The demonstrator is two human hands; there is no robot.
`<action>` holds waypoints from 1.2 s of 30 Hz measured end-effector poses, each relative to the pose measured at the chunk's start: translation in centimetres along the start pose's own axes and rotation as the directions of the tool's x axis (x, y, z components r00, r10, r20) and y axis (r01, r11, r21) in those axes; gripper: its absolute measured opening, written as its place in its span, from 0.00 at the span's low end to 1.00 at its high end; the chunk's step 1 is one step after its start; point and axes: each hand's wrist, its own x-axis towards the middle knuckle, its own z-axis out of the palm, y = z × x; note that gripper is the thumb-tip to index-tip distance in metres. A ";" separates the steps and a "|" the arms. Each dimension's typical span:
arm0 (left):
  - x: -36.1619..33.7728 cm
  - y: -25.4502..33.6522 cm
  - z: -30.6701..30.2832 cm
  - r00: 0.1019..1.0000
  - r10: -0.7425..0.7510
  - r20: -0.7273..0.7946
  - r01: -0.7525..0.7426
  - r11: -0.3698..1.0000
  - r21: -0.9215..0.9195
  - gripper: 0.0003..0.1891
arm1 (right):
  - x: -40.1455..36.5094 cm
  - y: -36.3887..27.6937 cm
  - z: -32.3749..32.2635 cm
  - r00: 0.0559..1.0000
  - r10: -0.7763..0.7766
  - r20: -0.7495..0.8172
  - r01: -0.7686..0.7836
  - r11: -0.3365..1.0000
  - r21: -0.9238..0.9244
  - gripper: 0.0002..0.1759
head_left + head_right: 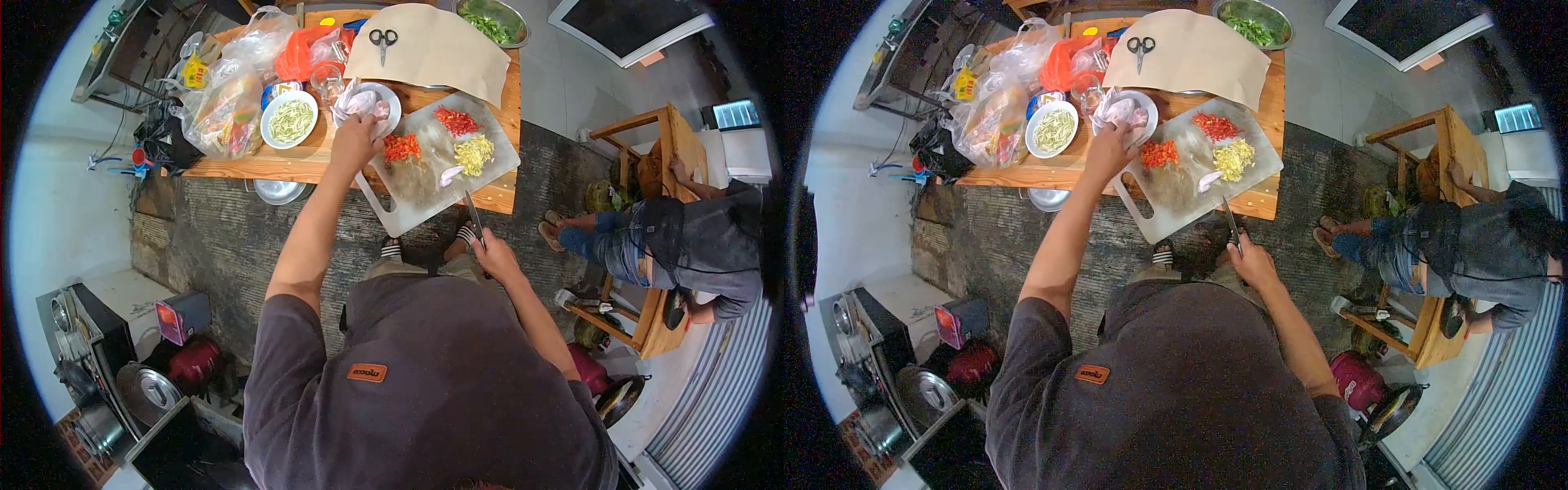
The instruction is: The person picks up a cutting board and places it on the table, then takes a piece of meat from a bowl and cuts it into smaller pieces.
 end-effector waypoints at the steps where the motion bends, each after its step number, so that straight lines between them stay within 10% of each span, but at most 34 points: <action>1: 0.5 -0.4 0.2 0.997 0.024 0.078 -0.023 1.000 -0.009 0.22 | 0.0 0.3 0.1 1.000 0.005 -0.005 -0.005 1.000 -0.004 0.34; 12: 1.1 1.5 2.6 0.994 -0.035 0.107 0.019 0.990 0.143 0.15 | -0.8 0.8 -0.2 0.998 0.022 -0.052 -0.022 1.000 0.003 0.29; 15: -0.9 5.9 2.4 0.957 0.186 -0.222 -0.146 0.972 0.182 0.12 | -0.8 1.0 0.0 0.998 0.004 -0.063 -0.001 0.999 0.044 0.27; 19: -4.2 11.8 5.6 0.985 0.132 0.115 -0.120 0.987 -0.103 0.13 | -0.5 1.0 0.0 0.997 -0.039 -0.072 0.041 0.999 0.021 0.26; 36: -5.4 15.7 10.3 0.950 0.007 0.311 -0.055 0.988 0.146 0.12 | -0.3 0.8 -0.6 0.990 -0.036 -0.138 0.044 0.997 0.056 0.20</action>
